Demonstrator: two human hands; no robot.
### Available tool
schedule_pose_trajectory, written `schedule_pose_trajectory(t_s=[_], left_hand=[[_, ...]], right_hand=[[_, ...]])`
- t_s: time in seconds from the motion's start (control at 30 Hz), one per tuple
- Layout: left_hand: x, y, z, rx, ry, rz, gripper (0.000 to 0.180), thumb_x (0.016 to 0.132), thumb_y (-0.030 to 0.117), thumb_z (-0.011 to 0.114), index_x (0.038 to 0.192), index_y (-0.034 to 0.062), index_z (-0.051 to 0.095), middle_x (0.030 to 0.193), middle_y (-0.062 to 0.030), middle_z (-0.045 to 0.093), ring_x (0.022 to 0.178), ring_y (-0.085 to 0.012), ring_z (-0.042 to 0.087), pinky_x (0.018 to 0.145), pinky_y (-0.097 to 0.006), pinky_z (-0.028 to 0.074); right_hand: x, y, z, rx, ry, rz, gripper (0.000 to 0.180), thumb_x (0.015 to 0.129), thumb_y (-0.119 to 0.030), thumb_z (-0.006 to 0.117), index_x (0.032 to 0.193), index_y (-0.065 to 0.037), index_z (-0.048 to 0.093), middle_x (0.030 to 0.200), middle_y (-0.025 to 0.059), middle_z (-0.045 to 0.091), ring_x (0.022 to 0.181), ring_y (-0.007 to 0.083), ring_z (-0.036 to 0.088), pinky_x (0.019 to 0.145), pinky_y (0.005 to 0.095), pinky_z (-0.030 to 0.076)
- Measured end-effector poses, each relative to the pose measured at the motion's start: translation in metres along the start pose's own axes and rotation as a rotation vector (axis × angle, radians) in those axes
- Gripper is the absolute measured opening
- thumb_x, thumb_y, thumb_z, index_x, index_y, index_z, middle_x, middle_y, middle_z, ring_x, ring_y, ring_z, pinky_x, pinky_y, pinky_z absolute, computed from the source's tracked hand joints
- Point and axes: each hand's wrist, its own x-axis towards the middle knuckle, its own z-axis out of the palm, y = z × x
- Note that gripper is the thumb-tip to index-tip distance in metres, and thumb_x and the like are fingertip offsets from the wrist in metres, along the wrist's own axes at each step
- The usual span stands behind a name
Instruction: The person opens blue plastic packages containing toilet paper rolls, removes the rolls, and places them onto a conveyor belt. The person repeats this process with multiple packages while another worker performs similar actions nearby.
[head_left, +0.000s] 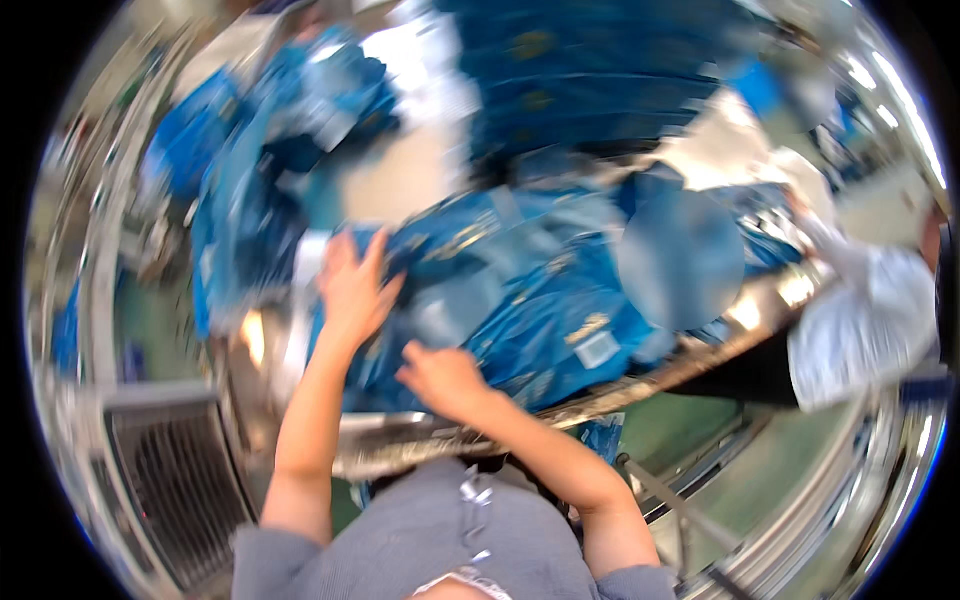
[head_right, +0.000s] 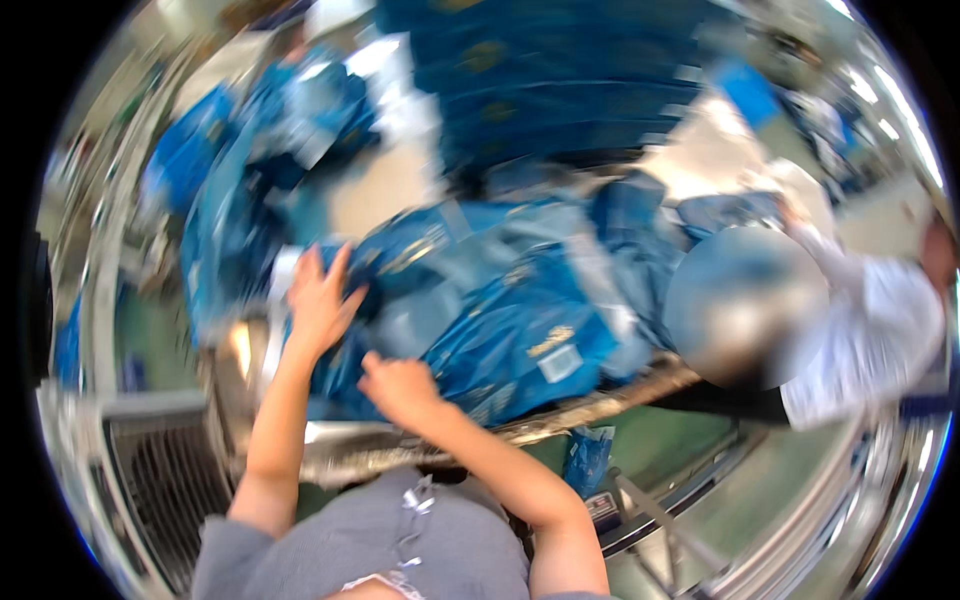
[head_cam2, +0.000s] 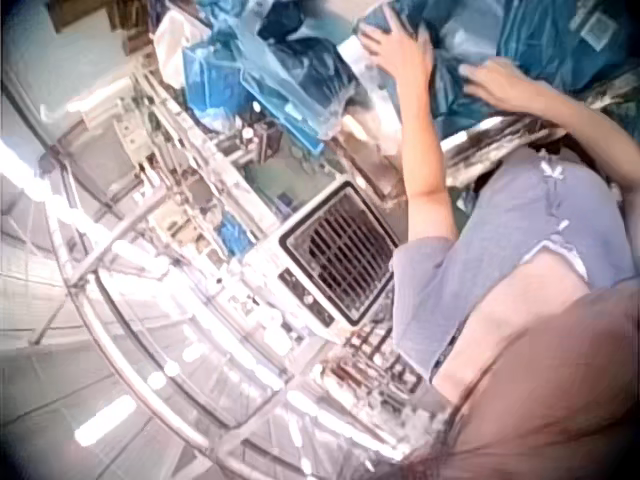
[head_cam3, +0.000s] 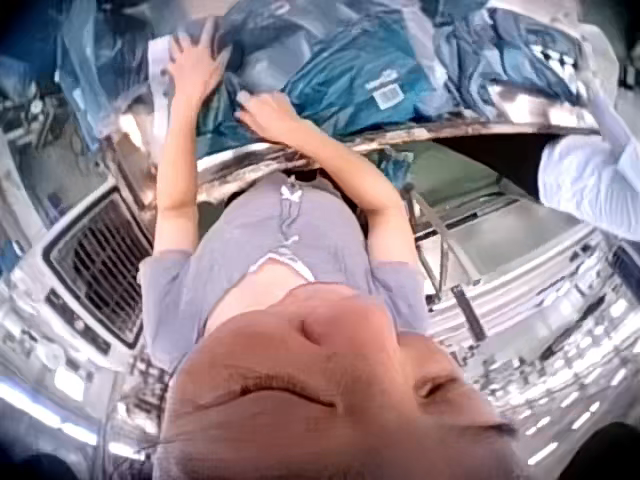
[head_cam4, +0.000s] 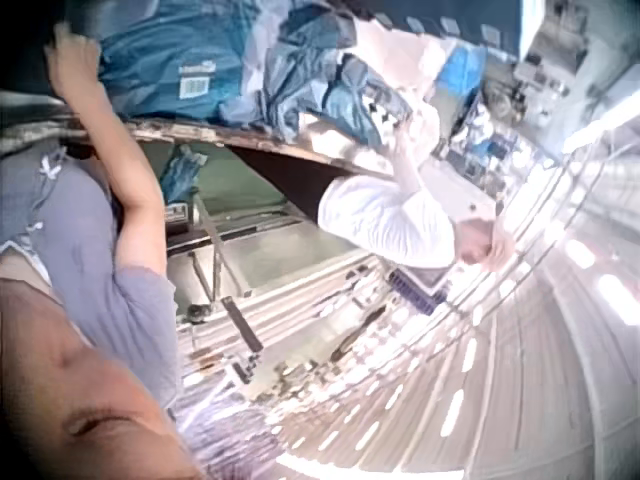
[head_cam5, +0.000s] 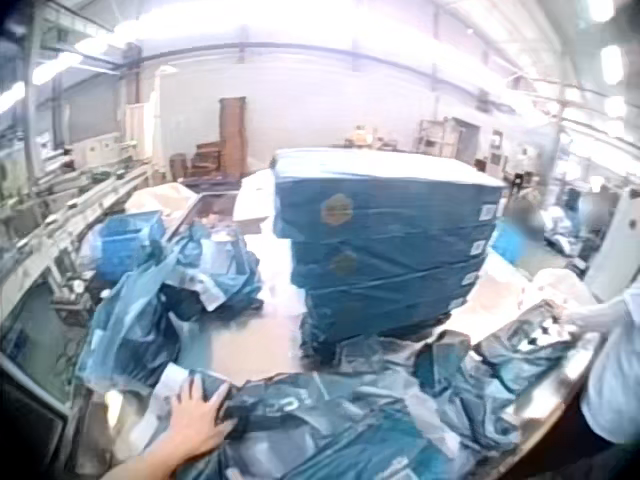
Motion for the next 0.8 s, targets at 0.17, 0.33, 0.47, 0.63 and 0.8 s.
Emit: schedule_pose_trajectory(t_s=[0.17, 0.33, 0.47, 0.63, 0.8], left_hand=[[0.006, -0.011, 0.009, -0.016, 0.045, -0.032, 0.059, 0.080, 0.025, 0.062, 0.136, 0.0263, 0.042, 0.137, -0.0279, 0.033, 0.124, -0.0454, 0.033, 0.094, -0.055, 0.036], [0.012, 0.005, 0.011, -0.117, 0.125, 0.031, 0.056, 0.072, 0.003, 0.057, 0.126, 0.0175, 0.052, 0.126, -0.0282, 0.046, 0.113, -0.0417, 0.047, 0.089, -0.047, 0.043], [0.029, -0.011, 0.009, -0.390, 0.122, -0.091, 0.034, 0.070, 0.003, 0.056, 0.103, 0.0054, 0.062, 0.095, -0.0259, 0.061, 0.093, -0.0395, 0.058, 0.079, -0.044, 0.047], [0.060, -0.042, 0.034, -0.512, 0.225, -0.222, 0.018, 0.073, 0.006, 0.054, 0.086, -0.0015, 0.065, 0.076, -0.0281, 0.060, 0.079, -0.0424, 0.060, 0.071, -0.046, 0.047], [0.107, -0.063, 0.084, -0.795, 0.103, -0.489, 0.025, 0.079, 0.016, 0.054, 0.087, -0.0045, 0.064, 0.088, -0.0280, 0.063, 0.085, -0.0413, 0.061, 0.076, -0.047, 0.046]], right_hand=[[-0.013, -0.008, 0.000, 0.071, 0.136, -0.285, 0.011, 0.084, -0.011, 0.057, 0.078, -0.007, 0.049, 0.061, 0.0109, 0.058, 0.054, 0.0316, 0.057, 0.053, 0.0393, 0.044], [-0.032, 0.003, -0.002, 0.097, 0.014, -0.320, 0.016, 0.082, -0.011, 0.061, 0.075, -0.006, 0.047, 0.061, 0.0125, 0.055, 0.057, 0.0320, 0.055, 0.053, 0.0393, 0.043], [-0.043, 0.014, -0.017, 0.030, 0.059, -0.304, 0.018, 0.082, -0.009, 0.060, 0.072, -0.006, 0.045, 0.060, 0.0117, 0.052, 0.053, 0.0332, 0.051, 0.050, 0.0397, 0.040], [-0.073, 0.001, -0.008, 0.028, 0.050, -0.348, 0.009, 0.071, -0.001, 0.053, 0.073, -0.006, 0.046, 0.060, 0.0094, 0.052, 0.053, 0.0294, 0.054, 0.050, 0.0382, 0.041], [-0.112, 0.005, -0.001, 0.271, -0.190, -0.218, 0.014, 0.070, -0.004, 0.057, 0.078, -0.011, 0.047, 0.059, 0.0074, 0.054, 0.053, 0.0284, 0.056, 0.048, 0.0380, 0.042]])
